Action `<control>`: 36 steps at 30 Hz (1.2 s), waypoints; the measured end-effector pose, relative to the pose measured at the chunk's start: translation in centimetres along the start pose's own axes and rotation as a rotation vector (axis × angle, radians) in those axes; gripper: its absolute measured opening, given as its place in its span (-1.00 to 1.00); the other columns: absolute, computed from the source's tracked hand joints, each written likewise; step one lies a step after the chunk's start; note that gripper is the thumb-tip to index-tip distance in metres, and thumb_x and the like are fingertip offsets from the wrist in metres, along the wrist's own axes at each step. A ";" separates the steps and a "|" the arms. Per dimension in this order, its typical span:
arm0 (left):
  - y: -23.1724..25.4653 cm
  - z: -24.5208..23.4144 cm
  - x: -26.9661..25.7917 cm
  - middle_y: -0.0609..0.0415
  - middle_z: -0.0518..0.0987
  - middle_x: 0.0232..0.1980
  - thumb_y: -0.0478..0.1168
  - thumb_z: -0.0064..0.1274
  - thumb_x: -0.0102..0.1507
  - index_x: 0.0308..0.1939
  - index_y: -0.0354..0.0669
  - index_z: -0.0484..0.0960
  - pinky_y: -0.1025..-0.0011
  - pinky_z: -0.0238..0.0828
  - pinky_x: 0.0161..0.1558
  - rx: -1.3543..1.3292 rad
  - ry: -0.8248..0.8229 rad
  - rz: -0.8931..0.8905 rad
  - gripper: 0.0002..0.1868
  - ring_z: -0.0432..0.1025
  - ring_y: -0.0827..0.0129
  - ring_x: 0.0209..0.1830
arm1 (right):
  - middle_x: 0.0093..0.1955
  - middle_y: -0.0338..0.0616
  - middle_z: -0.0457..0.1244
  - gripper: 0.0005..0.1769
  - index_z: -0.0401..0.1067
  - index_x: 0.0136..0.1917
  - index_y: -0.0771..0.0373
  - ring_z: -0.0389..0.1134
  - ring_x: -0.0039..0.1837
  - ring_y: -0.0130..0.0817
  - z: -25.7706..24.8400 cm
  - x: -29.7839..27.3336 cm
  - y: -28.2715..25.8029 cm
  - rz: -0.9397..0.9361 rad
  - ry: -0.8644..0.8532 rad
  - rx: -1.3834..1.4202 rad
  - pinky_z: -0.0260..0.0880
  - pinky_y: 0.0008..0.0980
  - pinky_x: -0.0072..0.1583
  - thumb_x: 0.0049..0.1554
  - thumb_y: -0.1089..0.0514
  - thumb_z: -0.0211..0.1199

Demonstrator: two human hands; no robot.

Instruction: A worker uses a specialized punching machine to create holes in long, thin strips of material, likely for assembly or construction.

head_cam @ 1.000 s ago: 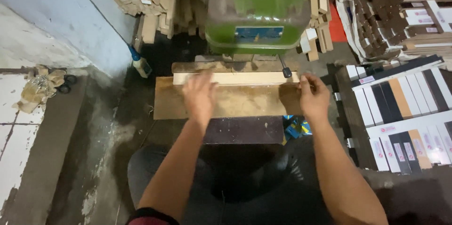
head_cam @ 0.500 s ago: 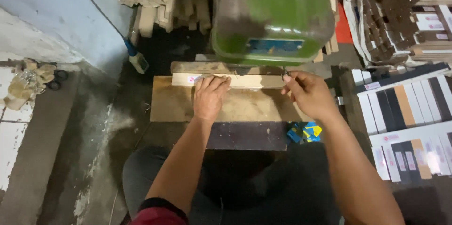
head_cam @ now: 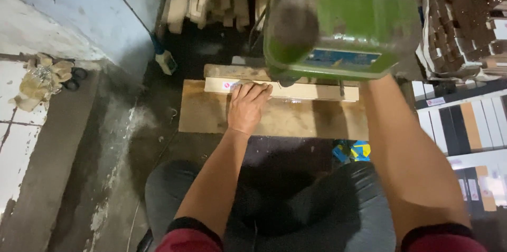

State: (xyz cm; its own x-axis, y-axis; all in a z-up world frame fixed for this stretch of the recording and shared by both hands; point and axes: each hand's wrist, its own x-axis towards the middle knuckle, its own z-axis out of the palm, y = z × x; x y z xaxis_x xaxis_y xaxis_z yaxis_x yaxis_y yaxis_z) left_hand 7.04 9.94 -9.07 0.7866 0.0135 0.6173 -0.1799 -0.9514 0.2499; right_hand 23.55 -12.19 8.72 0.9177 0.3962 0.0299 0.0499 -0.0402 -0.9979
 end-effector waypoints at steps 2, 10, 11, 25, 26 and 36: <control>0.0 -0.1 0.0 0.22 0.62 0.01 -0.04 0.02 0.40 0.09 0.09 0.68 0.25 0.24 0.19 0.005 0.008 0.003 -0.76 0.43 0.30 0.11 | -0.12 -0.16 0.38 -0.73 0.55 -0.01 0.21 0.44 -0.01 -0.29 -0.2 0.6 -0.8 -0.030 0.009 0.087 0.51 -0.25 0.11 0.34 0.07 0.09; 0.8 -2.0 1.0 0.17 0.57 0.06 -0.51 0.14 0.06 0.12 -0.06 0.66 0.15 0.22 0.21 0.063 0.031 0.095 -0.46 0.36 0.16 0.06 | -0.10 -0.30 0.37 -0.77 0.57 -0.05 0.06 0.44 0.04 -0.38 -2.2 0.1 -5.4 -0.171 0.076 0.420 0.52 -0.30 0.14 0.31 -0.01 0.15; 0.8 -1.8 0.7 0.17 0.57 0.06 -0.51 0.14 0.06 0.12 -0.06 0.66 0.15 0.22 0.21 0.058 0.029 0.096 -0.46 0.36 0.16 0.06 | -0.10 -0.30 0.37 -0.77 0.57 -0.05 0.06 0.44 0.04 -0.38 -2.0 -1.5 -6.0 -0.168 0.081 0.418 0.52 -0.30 0.14 0.31 -0.01 0.15; 1.0 -1.1 0.7 0.18 0.54 0.09 -0.08 -0.03 0.44 0.14 0.05 0.61 0.28 0.21 0.18 0.155 0.077 0.058 -0.76 0.39 0.31 0.15 | 0.21 0.13 0.13 -0.71 0.26 0.33 0.50 0.24 0.31 0.34 -0.9 -14.7 -3.0 -0.692 0.139 -0.617 0.34 0.05 0.25 0.42 0.28 -0.02; 1.2 -1.4 0.9 0.18 0.54 0.09 -0.08 -0.03 0.44 0.14 0.05 0.61 0.28 0.21 0.18 0.154 0.080 0.061 -0.76 0.39 0.31 0.15 | 0.21 0.13 0.13 -0.71 0.26 0.33 0.50 0.24 0.31 0.34 -0.6 -14.9 -3.1 -0.695 0.142 -0.619 0.34 0.05 0.25 0.42 0.28 -0.02; 0.8 -1.1 0.4 0.18 0.53 0.15 -0.14 -0.11 0.46 0.22 0.07 0.57 0.23 0.19 0.23 0.146 0.027 0.050 -0.72 0.36 0.28 0.21 | 0.26 0.08 0.16 -0.74 0.23 0.35 0.41 0.19 0.39 0.18 -0.1 -15.2 -2.9 -0.649 0.163 -0.615 0.33 -0.10 0.25 0.43 0.30 -0.05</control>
State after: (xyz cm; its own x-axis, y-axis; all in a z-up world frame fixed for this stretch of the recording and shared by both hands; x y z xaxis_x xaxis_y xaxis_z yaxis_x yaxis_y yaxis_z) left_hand 6.57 9.50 -7.84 0.7621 -0.0288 0.6468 -0.1292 -0.9857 0.1083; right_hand 9.52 -18.18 11.15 0.6778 0.3786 0.6302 0.7352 -0.3556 -0.5771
